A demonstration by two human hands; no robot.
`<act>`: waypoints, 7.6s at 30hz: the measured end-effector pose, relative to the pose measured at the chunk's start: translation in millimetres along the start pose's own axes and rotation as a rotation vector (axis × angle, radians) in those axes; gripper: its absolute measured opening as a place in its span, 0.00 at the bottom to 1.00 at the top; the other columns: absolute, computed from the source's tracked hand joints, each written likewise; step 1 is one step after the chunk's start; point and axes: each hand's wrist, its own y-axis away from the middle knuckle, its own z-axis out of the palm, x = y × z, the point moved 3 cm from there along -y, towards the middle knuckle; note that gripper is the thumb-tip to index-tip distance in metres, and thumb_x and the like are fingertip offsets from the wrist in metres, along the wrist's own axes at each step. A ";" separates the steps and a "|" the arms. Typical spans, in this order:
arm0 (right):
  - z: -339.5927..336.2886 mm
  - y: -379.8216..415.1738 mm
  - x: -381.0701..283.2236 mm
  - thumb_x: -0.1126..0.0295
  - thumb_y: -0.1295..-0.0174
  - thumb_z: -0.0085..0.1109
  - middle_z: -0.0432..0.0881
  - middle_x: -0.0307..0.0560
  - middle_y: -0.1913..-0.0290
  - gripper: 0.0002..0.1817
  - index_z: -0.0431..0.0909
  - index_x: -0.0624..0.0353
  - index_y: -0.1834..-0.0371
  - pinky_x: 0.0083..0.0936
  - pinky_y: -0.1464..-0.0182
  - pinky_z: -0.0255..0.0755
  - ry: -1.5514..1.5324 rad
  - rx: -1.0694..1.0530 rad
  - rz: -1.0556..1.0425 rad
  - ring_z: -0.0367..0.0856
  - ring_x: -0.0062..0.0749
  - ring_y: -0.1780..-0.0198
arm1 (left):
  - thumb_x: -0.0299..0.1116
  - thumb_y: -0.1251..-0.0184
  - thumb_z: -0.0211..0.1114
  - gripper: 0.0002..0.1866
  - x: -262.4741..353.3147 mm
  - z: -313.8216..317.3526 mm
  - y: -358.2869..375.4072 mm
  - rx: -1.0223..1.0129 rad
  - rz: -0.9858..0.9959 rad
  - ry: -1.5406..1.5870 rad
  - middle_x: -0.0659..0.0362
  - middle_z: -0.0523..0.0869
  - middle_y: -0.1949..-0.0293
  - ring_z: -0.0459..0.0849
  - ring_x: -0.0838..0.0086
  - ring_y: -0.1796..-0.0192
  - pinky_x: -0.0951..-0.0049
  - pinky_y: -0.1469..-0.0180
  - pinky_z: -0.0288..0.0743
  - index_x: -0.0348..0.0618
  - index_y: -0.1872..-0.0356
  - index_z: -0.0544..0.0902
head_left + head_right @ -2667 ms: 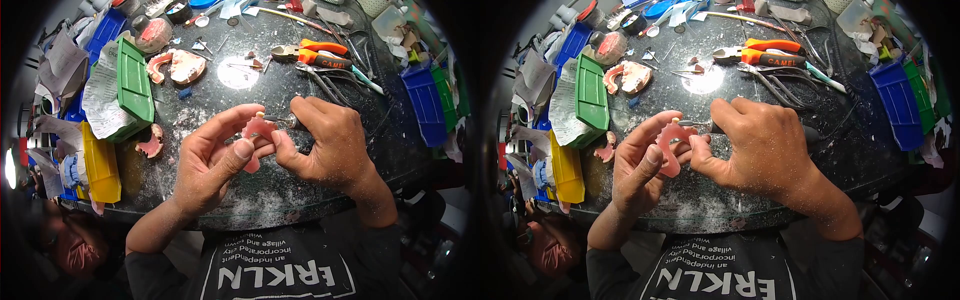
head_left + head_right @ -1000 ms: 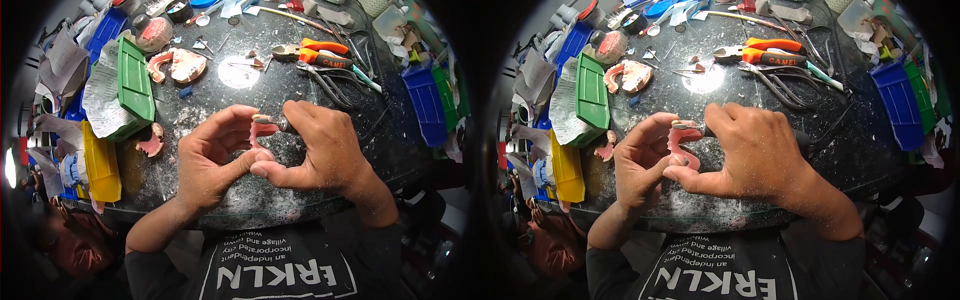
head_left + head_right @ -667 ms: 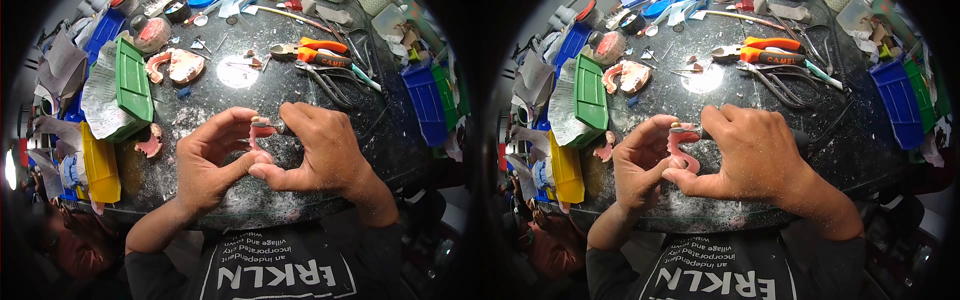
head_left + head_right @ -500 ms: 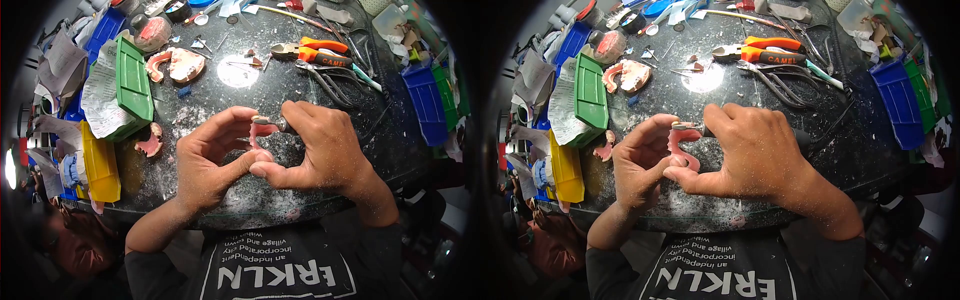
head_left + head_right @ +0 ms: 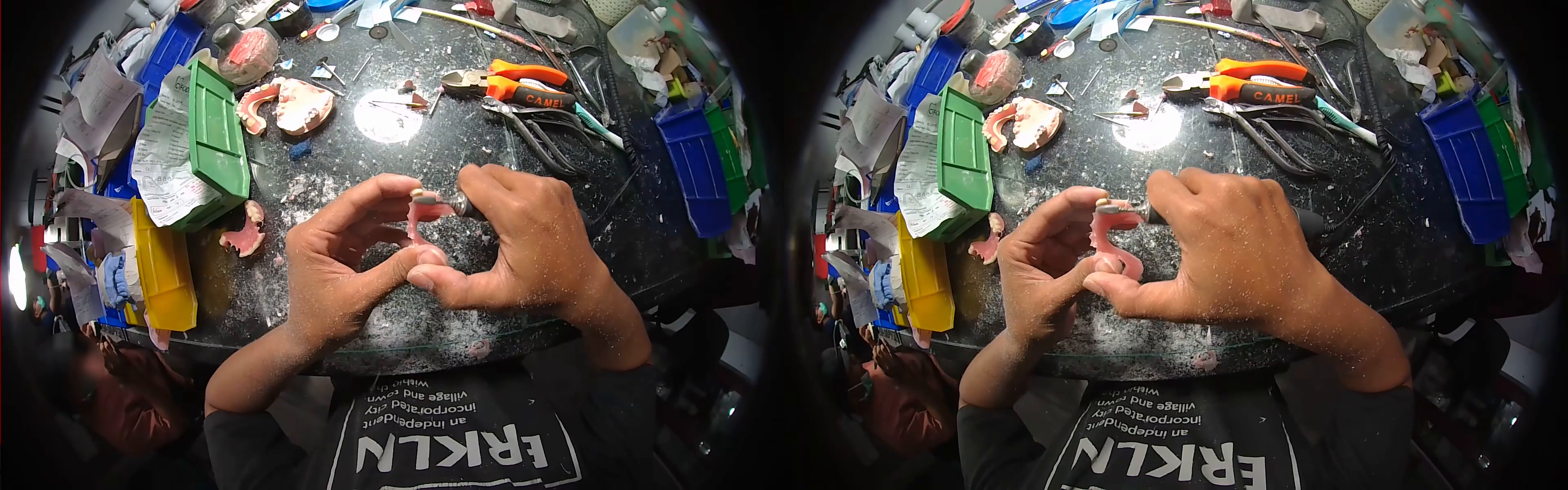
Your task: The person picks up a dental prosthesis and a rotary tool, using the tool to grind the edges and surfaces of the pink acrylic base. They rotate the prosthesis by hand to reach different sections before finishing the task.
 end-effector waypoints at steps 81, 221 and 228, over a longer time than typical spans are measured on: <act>-0.3 -0.4 8.2 0.32 0.50 0.68 0.70 0.46 0.81 0.37 0.70 0.61 0.78 0.35 0.77 0.68 0.093 0.032 0.021 0.73 0.37 0.80 | 0.21 0.34 0.68 0.26 0.3 -4.4 -0.7 -0.002 -0.112 0.086 0.59 0.80 0.58 0.83 0.82 0.59 0.86 0.62 0.80 0.25 0.36 0.72; -26.9 -5.4 10.8 0.62 0.44 0.70 0.83 0.45 0.72 0.18 0.81 0.62 0.56 0.26 0.72 0.72 -0.211 0.159 -0.014 0.82 0.24 0.73 | 0.17 0.32 0.63 0.41 10.1 -6.2 -7.3 -0.114 0.072 0.030 0.40 0.82 0.45 0.86 0.69 0.49 0.71 0.44 0.82 0.30 0.23 0.49; -6.5 -3.9 6.3 0.73 0.52 0.68 0.83 0.47 0.73 0.15 0.80 0.56 0.59 0.35 0.70 0.76 -0.328 0.114 -0.226 0.85 0.41 0.73 | 0.24 0.33 0.68 0.50 7.6 -4.1 -9.7 -0.175 -0.147 0.162 0.49 0.87 0.52 0.85 0.78 0.56 0.80 0.51 0.77 0.35 0.21 0.41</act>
